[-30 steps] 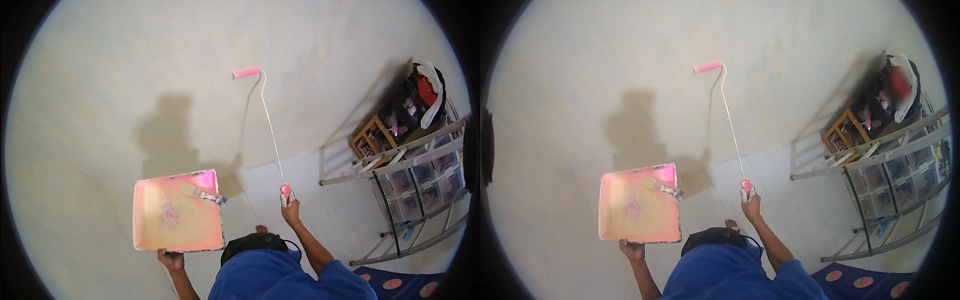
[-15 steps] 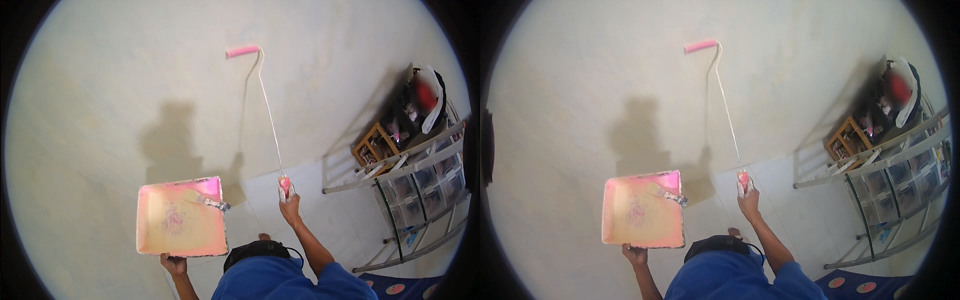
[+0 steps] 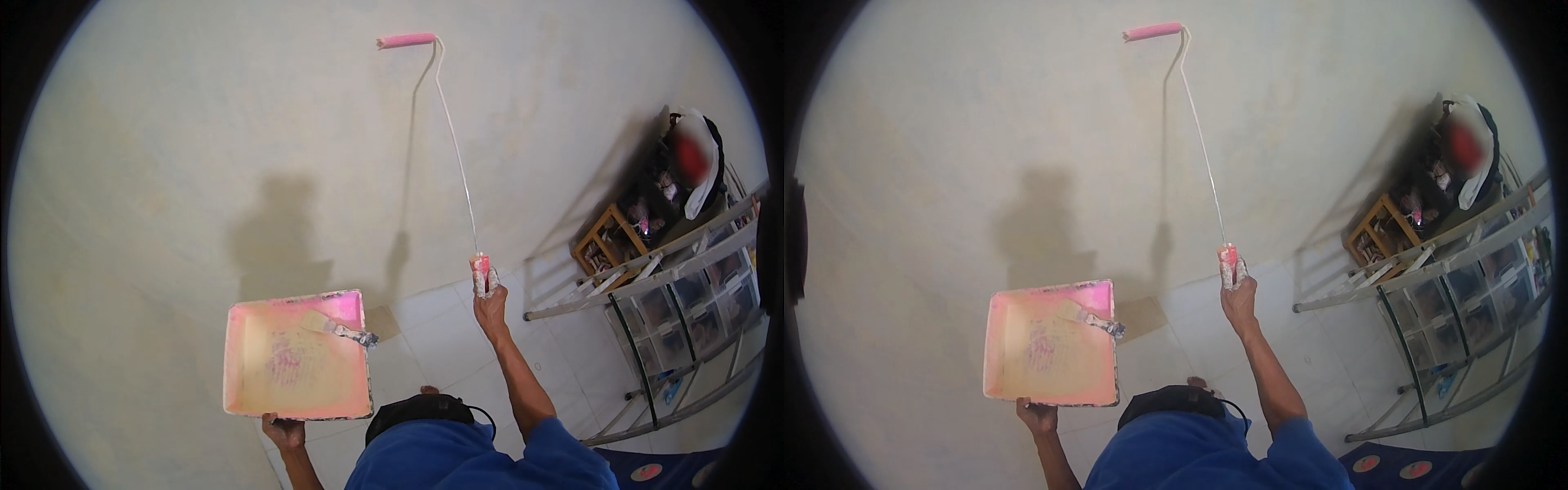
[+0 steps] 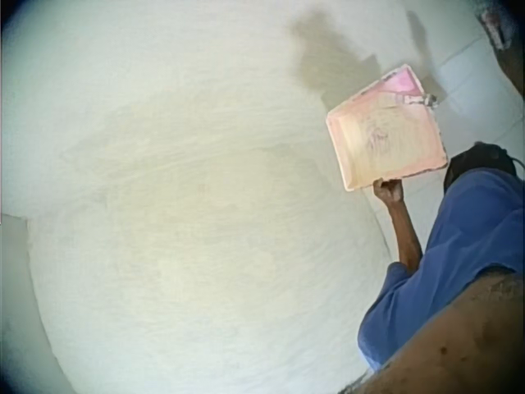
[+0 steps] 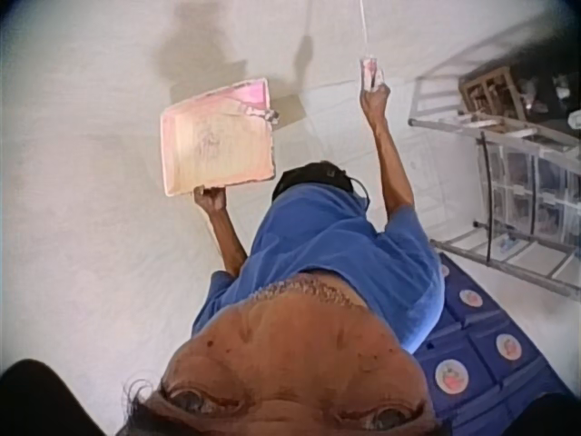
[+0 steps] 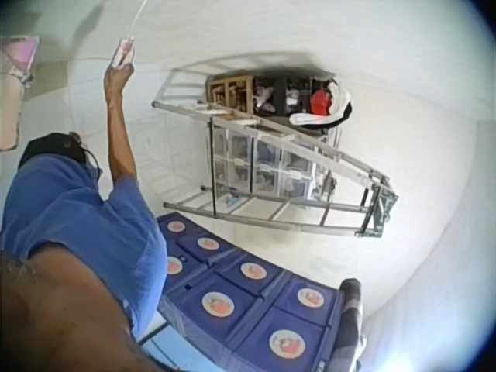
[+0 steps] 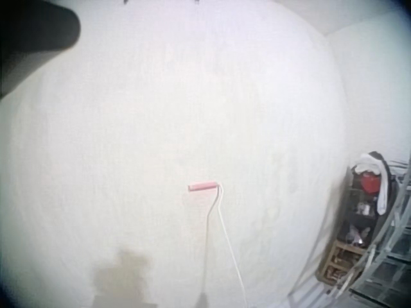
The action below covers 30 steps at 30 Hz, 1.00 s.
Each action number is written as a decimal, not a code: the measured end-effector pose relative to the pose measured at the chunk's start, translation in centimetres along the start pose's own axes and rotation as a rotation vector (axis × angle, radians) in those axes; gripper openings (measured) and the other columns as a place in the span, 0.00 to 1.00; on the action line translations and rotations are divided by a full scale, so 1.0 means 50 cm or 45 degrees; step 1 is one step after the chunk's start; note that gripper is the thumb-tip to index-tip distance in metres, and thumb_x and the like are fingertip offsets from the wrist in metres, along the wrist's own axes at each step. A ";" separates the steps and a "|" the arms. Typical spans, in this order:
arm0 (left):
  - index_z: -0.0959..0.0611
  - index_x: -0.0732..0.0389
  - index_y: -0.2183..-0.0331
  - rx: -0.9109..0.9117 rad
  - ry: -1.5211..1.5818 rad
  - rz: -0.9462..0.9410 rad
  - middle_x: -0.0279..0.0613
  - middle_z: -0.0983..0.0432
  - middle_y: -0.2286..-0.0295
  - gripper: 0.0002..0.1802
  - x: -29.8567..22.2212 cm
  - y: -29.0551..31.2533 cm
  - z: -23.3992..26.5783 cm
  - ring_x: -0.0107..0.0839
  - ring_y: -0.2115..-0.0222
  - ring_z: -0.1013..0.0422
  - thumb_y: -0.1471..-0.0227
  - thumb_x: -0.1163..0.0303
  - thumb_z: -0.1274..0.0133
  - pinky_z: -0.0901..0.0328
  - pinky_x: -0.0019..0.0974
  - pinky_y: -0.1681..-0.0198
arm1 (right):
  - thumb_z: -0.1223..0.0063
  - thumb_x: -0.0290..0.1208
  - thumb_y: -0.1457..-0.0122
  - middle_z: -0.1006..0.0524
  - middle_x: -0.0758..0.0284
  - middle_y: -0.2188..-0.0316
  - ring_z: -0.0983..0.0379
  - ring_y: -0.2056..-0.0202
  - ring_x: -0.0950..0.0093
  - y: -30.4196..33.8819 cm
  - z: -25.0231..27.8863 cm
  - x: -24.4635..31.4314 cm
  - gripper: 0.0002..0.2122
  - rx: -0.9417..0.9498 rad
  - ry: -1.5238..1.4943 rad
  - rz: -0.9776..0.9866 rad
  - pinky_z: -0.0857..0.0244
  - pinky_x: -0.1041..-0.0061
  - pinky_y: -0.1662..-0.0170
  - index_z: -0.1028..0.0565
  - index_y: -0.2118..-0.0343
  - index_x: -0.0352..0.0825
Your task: The person paints a wall using a roller and a paint tray. The person dips the roller into the pink paint in the tray and applies it to the wall in vertical strokes.
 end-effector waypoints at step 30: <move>0.25 0.61 0.71 -0.370 -0.078 -0.100 0.33 0.29 0.78 0.09 0.005 0.013 -0.071 0.26 0.78 0.32 0.62 0.77 0.51 0.32 0.31 0.71 | 0.51 0.28 0.46 0.26 0.47 0.77 0.28 0.72 0.48 0.344 -0.066 -0.292 0.15 0.241 0.247 -0.330 0.35 0.58 0.72 0.31 0.56 0.29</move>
Point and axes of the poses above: each hand's wrist, its own y-axis away from the middle knuckle, its own z-axis out of the back of the hand, x = y × z, the point moved 6 cm from there along -y, towards the middle knuckle
